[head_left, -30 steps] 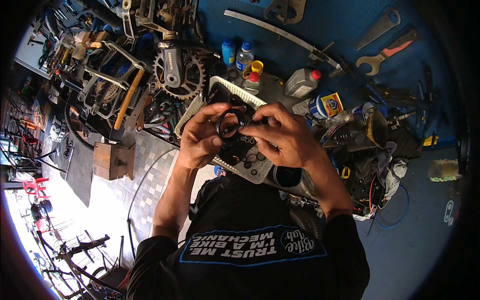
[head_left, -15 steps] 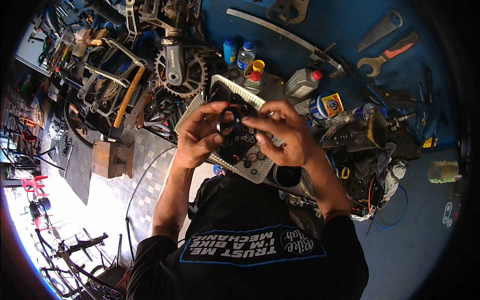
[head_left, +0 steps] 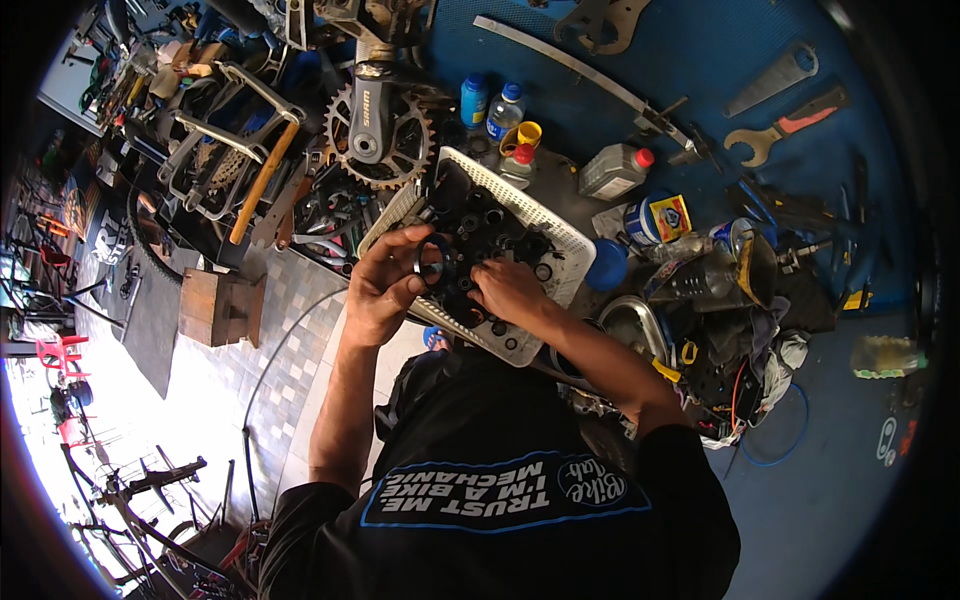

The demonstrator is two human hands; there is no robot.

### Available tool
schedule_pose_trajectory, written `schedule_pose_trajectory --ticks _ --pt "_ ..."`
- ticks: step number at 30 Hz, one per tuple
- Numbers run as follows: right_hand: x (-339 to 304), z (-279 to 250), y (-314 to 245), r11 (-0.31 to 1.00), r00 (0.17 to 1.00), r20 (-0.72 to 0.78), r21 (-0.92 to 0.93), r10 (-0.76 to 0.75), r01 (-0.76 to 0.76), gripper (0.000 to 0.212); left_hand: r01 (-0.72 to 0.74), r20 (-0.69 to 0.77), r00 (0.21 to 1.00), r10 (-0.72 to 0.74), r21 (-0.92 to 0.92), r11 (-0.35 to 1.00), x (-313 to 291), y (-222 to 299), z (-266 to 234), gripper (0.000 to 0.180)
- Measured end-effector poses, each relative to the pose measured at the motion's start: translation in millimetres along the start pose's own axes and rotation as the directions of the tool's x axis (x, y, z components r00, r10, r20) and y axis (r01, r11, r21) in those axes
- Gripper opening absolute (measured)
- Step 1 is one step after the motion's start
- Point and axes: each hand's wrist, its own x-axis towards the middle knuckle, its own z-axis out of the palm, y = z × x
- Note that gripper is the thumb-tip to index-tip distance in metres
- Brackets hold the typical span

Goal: The person holds a black cylindrical bicycle part and repeatedly picks small black rings from a white basket, placing them onto the part. The hands rotate the part and adjust the rings throughout the clip.

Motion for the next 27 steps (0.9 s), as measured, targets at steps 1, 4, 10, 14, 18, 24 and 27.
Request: schedule_pose_trajectory --ticks 1,4,10,14,18,24,27 --pt "1 6 2 1.0 1.0 -0.016 -0.009 -0.01 0.01 0.025 0.009 -0.004 1.0 -0.009 -0.009 1.0 -1 -1 1 0.068" --pt "-1 16 5 0.998 0.993 -0.112 0.047 -0.045 0.051 0.017 0.023 -0.009 1.0 -0.023 -0.026 0.999 -4 -3 0 0.067" --pt "-3 17 1 0.998 0.996 -0.087 0.065 -0.02 0.026 0.013 0.017 0.031 0.999 -0.016 -0.019 1.0 -2 -2 2 0.066" --pt "-3 14 -1 0.996 0.997 -0.076 0.09 0.007 0.0 0.013 0.039 0.067 0.997 -0.039 0.01 0.999 0 1 2 0.066" --pt "-3 19 2 0.999 0.994 -0.108 0.04 -0.018 0.022 0.018 0.033 0.118 0.993 -0.033 -0.002 0.999 2 1 0 0.063" --pt "-3 17 7 0.976 0.992 -0.057 0.195 0.108 -0.095 0.016 0.046 0.129 0.99 -0.048 0.022 0.999 5 8 6 0.063" --pt "-6 3 13 0.948 0.987 -0.093 0.302 0.13 -0.096 0.016 0.04 0.138 0.989 -0.042 0.018 0.999 6 6 5 0.063"
